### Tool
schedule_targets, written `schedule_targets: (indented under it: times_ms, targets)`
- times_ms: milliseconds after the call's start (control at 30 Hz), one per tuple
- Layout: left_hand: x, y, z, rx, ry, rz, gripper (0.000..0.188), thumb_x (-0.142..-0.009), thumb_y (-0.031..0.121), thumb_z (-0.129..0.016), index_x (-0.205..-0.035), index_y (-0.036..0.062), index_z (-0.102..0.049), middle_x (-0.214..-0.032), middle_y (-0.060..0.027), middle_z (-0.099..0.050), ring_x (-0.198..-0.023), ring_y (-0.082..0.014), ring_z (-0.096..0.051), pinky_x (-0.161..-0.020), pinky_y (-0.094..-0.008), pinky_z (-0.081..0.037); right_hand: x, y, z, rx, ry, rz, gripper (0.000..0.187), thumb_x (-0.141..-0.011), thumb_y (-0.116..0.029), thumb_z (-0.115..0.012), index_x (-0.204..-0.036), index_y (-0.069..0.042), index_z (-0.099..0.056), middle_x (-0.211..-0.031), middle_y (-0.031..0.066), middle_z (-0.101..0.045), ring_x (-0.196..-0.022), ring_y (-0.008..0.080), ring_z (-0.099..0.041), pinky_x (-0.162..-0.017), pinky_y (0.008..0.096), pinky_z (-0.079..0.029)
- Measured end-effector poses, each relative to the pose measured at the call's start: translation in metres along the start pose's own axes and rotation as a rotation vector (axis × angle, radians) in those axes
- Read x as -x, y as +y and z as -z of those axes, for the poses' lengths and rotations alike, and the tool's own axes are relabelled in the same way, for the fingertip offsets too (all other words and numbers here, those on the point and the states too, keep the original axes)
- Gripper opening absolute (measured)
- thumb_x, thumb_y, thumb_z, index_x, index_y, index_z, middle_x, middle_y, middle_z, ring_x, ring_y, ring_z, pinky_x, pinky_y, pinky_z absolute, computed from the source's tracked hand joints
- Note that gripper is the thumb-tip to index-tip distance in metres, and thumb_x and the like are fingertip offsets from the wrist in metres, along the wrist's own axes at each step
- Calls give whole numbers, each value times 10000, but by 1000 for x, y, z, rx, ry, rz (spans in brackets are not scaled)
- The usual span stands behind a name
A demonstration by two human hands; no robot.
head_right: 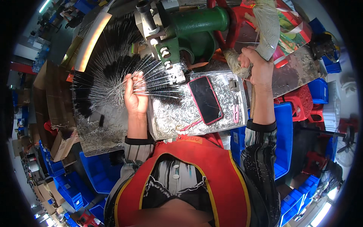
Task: Using an industrial binding machine to attach bristles into brush heads.
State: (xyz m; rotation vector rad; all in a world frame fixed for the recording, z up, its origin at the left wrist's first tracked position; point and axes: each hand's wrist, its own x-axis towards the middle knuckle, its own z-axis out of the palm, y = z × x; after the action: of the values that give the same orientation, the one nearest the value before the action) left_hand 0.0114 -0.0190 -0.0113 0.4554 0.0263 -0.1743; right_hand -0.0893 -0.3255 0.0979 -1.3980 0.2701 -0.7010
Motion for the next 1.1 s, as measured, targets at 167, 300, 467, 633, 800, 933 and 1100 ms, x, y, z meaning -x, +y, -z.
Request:
schedule_targets:
  times_ms: [167,300,467,633,800,933,1100]
  targets:
    - [1,2,-2,-14,7,14,144,-836,58,-458,-967,4,-485,-902,-155,-550,-928,-256,-536,-894,-354,-416,0,-5,-2,13,35,-31,110,-672,-29,-554,-582,28,-524,-447,63,-438,-416,170,-449,-508,298,-404]
    - [1,1,-4,-45,14,20,148,-830,33,-457,-971,0,-485,-879,-155,-548,-932,-268,-535,-899,-360,-414,-3,-11,1,25,1,-103,141,-669,-58,-560,-552,7,-515,-453,59,-437,-425,169,-448,-515,296,-404]
    - [-1,0,-2,-46,15,28,146,-830,30,-454,-967,-6,-485,-881,-160,-546,-936,-275,-533,-897,-366,-415,-7,-24,1,57,-23,-148,171,-665,-84,-568,-525,-7,-504,-448,50,-419,-434,166,-445,-519,296,-404]
    - [-1,0,-4,-35,6,19,143,-831,36,-455,-963,-8,-489,-877,-156,-541,-933,-275,-532,-905,-371,-408,-8,-33,-1,86,-51,-148,183,-668,-80,-566,-515,-12,-493,-443,45,-399,-422,162,-432,-514,297,-404]
    - [-2,0,-4,-38,29,25,140,-830,39,-459,-959,-4,-496,-875,-149,-543,-931,-272,-532,-894,-367,-415,-12,-26,3,64,-53,-152,176,-672,-67,-559,-522,-6,-490,-443,45,-399,-415,159,-425,-508,292,-403]
    - [-2,1,-1,-49,29,19,137,-830,43,-461,-956,9,-505,-903,-149,-549,-936,-273,-532,-862,-357,-437,0,0,-5,25,-7,121,146,-701,-32,-532,-567,0,-486,-456,46,-410,-427,145,-428,-523,289,-408]
    - [2,2,-16,-179,55,20,197,-797,54,-528,-990,33,-495,-895,-136,-562,-869,-227,-553,-785,-315,-466,0,60,0,-76,-104,410,144,-743,5,-488,-600,4,-473,-486,44,-428,-452,136,-437,-581,302,-417]
